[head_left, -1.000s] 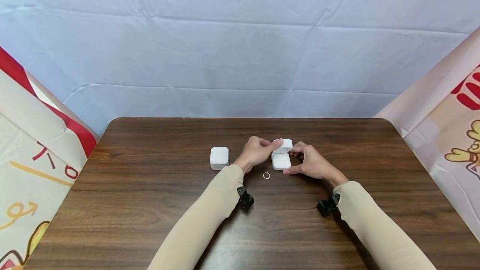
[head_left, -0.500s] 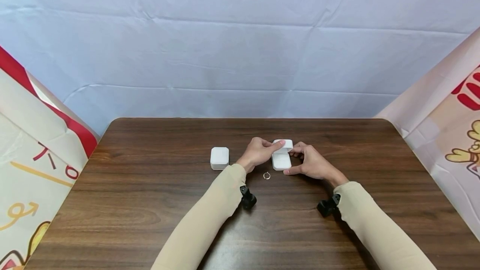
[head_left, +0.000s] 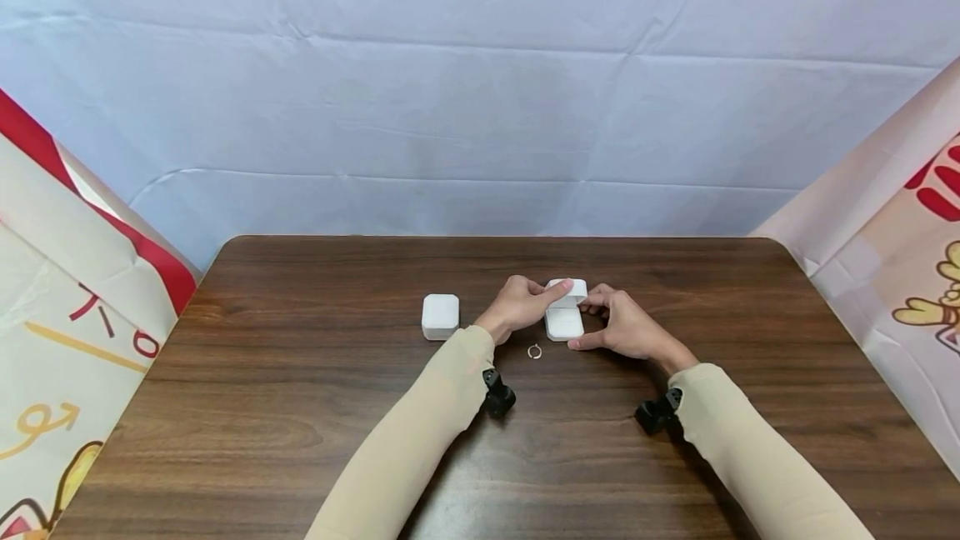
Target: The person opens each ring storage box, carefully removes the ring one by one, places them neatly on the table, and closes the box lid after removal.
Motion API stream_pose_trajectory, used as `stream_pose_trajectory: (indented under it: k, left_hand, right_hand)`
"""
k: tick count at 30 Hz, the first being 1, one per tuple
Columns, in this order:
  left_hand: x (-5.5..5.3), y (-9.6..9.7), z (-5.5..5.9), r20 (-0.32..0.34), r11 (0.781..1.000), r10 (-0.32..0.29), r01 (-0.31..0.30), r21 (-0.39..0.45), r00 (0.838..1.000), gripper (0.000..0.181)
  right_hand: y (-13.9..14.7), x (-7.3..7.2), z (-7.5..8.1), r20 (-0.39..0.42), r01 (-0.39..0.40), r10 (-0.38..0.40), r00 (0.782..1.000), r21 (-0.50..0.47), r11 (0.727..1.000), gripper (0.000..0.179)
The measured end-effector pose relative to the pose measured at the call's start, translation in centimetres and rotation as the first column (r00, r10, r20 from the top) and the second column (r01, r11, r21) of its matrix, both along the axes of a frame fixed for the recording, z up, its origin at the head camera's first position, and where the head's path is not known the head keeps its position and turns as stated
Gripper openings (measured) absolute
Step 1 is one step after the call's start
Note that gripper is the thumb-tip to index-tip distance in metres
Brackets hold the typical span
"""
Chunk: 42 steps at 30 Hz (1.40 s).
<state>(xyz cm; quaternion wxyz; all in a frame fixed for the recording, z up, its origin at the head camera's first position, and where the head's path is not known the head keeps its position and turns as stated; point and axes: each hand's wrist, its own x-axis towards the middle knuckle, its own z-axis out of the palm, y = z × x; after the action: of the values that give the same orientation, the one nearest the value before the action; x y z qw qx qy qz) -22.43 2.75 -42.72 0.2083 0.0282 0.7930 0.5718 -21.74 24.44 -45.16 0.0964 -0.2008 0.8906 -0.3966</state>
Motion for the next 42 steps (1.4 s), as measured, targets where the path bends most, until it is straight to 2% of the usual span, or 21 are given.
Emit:
stream_pose_trajectory:
  k: [21, 30, 42]
  left_hand:
    - [-0.25, -0.34, -0.34, 0.016, 1.0, -0.01, 0.01, 0.021, 1.0, 0.06]
    - [-0.13, -0.6, -0.26, 0.019, 0.999, -0.009, 0.008, 0.048, 1.0, 0.062]
    - [0.12, -0.59, -0.25, -0.026, 0.996, 0.0, 0.003, 0.087, 1.0, 0.051]
  right_hand:
    - [0.02, 0.05, 0.01, 0.007, -0.005, 0.005, 1.0, -0.006, 1.0, 0.053]
    - [0.05, 0.03, -0.05, 0.027, -0.003, 0.004, 1.0, -0.018, 1.0, 0.047]
    - [-0.11, 0.19, 0.31, 0.037, -0.014, 0.016, 0.999, -0.05, 0.999, 0.044]
